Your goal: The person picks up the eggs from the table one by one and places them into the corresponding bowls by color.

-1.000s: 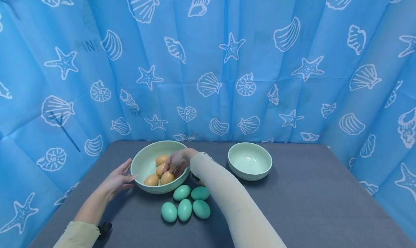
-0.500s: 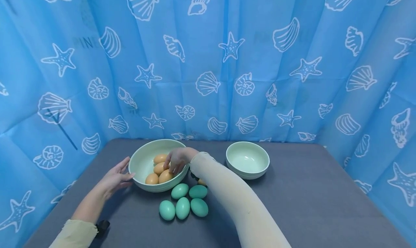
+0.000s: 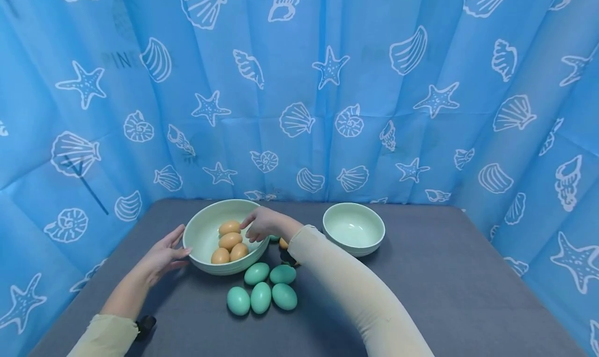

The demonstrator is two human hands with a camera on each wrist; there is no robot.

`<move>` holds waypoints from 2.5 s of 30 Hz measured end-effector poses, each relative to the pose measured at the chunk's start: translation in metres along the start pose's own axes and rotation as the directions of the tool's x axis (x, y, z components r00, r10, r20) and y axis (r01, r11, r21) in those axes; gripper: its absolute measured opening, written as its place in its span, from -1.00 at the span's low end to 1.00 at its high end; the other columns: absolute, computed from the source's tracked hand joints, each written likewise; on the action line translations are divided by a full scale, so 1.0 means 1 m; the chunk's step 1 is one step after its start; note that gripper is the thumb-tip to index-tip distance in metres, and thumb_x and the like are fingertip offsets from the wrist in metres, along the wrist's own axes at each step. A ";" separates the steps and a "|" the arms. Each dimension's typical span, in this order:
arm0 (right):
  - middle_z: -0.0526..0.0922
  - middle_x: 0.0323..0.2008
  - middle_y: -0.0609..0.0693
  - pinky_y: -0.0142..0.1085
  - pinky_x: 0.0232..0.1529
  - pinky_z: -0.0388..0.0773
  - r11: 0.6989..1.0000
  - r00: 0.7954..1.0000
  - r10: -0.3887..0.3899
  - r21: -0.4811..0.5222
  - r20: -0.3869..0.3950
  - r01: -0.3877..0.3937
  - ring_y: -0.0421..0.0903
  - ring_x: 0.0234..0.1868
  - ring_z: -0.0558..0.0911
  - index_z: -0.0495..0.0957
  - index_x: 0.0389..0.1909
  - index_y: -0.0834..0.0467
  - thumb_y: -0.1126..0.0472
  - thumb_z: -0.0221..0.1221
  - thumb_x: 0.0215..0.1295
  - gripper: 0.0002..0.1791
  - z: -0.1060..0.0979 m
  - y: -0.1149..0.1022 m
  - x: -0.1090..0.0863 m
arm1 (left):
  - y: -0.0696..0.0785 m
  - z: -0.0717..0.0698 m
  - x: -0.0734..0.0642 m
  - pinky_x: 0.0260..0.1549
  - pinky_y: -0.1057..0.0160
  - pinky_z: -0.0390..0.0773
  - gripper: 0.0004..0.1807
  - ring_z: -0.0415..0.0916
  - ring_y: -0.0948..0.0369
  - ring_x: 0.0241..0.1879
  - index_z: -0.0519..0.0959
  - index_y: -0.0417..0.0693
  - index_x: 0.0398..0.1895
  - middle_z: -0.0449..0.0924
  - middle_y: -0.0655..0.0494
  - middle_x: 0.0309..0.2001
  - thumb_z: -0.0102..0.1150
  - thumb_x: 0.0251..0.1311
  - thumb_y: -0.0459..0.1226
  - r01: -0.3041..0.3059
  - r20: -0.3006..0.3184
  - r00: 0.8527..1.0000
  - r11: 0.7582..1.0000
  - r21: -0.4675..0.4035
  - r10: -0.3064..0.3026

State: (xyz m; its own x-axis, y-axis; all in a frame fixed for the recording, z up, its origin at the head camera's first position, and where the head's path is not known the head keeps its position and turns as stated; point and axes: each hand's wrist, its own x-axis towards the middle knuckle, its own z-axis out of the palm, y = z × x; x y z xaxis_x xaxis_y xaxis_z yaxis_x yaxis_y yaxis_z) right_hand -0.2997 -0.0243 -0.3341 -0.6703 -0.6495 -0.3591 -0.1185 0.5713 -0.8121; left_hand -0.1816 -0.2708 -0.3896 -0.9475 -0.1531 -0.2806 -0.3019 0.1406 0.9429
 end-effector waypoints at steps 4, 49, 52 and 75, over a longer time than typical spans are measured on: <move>0.62 0.15 0.32 -0.21 -0.02 0.69 0.998 0.998 -0.050 0.025 -0.026 0.050 0.03 -0.01 0.72 0.53 0.25 0.33 0.50 0.15 0.35 -0.56 -0.003 0.005 -0.009 | 0.001 0.000 0.001 0.35 -0.22 0.28 -0.08 -0.21 -0.29 0.54 -0.35 -0.08 0.62 -0.47 -0.16 0.61 0.01 0.43 -0.46 0.000 -0.004 1.000 1.000 0.000 0.000; 0.49 0.32 0.26 0.09 0.17 0.56 0.964 0.865 -0.262 -0.075 -0.427 0.254 0.30 0.28 0.50 0.49 0.33 0.22 0.29 0.21 0.41 -0.52 -0.009 0.095 -0.081 | 0.002 -0.001 -0.001 0.36 -0.20 0.28 -0.07 -0.25 -0.29 0.54 -0.39 -0.07 0.61 -0.53 -0.17 0.60 0.01 0.45 -0.43 0.004 0.025 1.000 1.000 0.010 -0.004; 0.43 0.36 0.30 0.15 0.25 0.47 0.958 0.861 -0.284 -0.101 -0.422 0.267 0.34 0.33 0.42 0.46 0.35 0.23 0.31 0.22 0.39 -0.48 -0.003 0.103 -0.081 | 0.002 -0.001 -0.001 0.36 -0.20 0.28 -0.07 -0.25 -0.29 0.54 -0.39 -0.06 0.61 -0.53 -0.17 0.60 0.01 0.45 -0.43 0.005 0.027 1.000 1.000 0.008 -0.005; 0.35 0.37 0.44 0.17 0.25 0.45 0.951 0.897 -0.269 -0.242 -0.350 0.191 0.37 0.41 0.32 0.54 0.25 0.30 0.40 0.31 0.25 -0.48 0.014 0.126 -0.077 | 0.000 -0.001 -0.003 0.36 -0.23 0.26 -0.09 -0.34 -0.29 0.55 -0.39 -0.08 0.61 -0.53 -0.19 0.60 -0.02 0.47 -0.41 0.001 0.027 1.000 1.000 0.023 -0.001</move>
State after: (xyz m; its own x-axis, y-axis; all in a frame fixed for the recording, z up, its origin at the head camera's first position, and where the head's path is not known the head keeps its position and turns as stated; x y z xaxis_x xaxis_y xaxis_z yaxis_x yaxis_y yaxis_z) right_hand -0.2526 0.0902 -0.4151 -0.8260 -0.5607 0.0576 -0.4180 0.5408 -0.7299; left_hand -0.1790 -0.2715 -0.3889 -0.9497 -0.1266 -0.2865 -0.3048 0.1631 0.9384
